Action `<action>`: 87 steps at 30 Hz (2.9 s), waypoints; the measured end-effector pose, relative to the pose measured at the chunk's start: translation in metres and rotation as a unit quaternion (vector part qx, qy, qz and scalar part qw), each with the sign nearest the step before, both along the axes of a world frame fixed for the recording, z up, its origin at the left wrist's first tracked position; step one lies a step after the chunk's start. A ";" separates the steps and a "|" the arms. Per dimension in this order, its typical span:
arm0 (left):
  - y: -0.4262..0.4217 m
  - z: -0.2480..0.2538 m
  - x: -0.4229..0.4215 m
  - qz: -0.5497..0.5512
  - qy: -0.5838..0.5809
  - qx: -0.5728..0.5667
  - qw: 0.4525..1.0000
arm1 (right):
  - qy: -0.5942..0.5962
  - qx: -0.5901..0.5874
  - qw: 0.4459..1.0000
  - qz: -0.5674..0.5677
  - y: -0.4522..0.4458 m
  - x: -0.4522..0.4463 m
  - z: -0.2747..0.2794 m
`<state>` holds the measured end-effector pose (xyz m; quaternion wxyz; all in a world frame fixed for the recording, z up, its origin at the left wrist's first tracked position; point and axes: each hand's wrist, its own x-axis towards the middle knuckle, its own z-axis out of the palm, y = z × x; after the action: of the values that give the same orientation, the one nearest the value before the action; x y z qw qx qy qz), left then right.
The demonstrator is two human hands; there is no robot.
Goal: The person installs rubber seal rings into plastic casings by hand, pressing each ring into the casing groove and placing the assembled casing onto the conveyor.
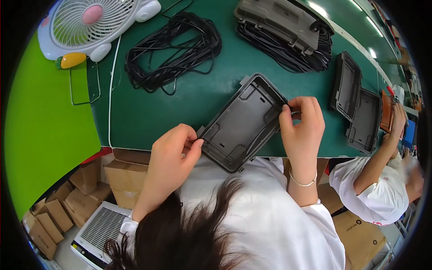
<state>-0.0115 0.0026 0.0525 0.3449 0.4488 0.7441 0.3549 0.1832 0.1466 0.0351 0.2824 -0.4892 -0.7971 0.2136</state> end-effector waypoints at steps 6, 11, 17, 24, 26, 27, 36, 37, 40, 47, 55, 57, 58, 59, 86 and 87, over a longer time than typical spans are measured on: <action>-0.002 0.002 0.002 -0.028 0.019 -0.007 0.999 | 0.004 -0.012 1.000 -0.007 0.004 0.000 0.001; -0.004 0.000 0.003 -0.004 0.002 0.009 1.000 | 0.047 -0.122 0.991 -0.003 0.019 0.010 0.003; -0.006 0.003 0.001 -0.018 0.023 -0.044 0.999 | -0.022 -0.100 0.995 -0.005 0.010 0.009 0.010; -0.008 0.004 0.002 -0.074 0.069 -0.063 0.993 | 0.011 -0.099 0.995 0.000 0.010 0.010 0.004; -0.008 0.004 0.001 -0.093 0.081 -0.062 0.990 | 0.030 -0.125 0.992 0.013 0.013 0.014 0.000; -0.008 0.004 0.000 -0.093 0.075 -0.065 0.991 | 0.046 -0.149 0.987 0.022 0.016 0.017 -0.002; -0.006 -0.010 -0.011 -0.021 -0.270 -0.187 0.944 | 0.325 -0.514 0.790 0.081 0.038 0.034 -0.022; -0.007 -0.010 -0.011 -0.020 -0.270 -0.183 0.945 | 0.332 -0.506 0.792 0.087 0.036 0.033 -0.022; -0.007 -0.012 -0.011 -0.024 -0.267 -0.171 0.948 | 0.355 -0.499 0.784 0.101 0.034 0.034 -0.023; -0.005 -0.020 -0.020 -0.030 -0.142 -0.135 0.980 | 0.076 -0.173 0.960 0.207 0.051 0.014 0.002; 0.000 -0.011 -0.023 0.032 -0.139 -0.093 0.985 | 0.109 -0.260 0.947 0.156 0.047 -0.005 -0.029; -0.004 -0.019 -0.020 0.113 -0.199 -0.014 0.973 | 0.120 -0.237 0.952 0.150 0.041 -0.006 -0.030; -0.007 -0.020 -0.021 0.127 -0.185 0.003 0.974 | 0.126 -0.223 0.956 0.145 0.041 -0.007 -0.030; -0.011 -0.021 -0.022 0.138 -0.171 0.020 0.975 | 0.131 -0.227 0.954 0.146 0.041 -0.006 -0.032; 0.000 -0.026 -0.020 0.059 -0.249 -0.107 0.961 | 0.058 -0.231 0.962 0.133 0.043 -0.009 -0.025; -0.001 -0.028 -0.021 0.058 -0.258 -0.099 0.959 | 0.066 -0.226 0.962 0.135 0.044 -0.010 -0.026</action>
<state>-0.0321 0.0013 0.0245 0.5465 0.2614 0.6862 0.4027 0.1735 0.1904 0.0094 0.1846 -0.4130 -0.7663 0.4562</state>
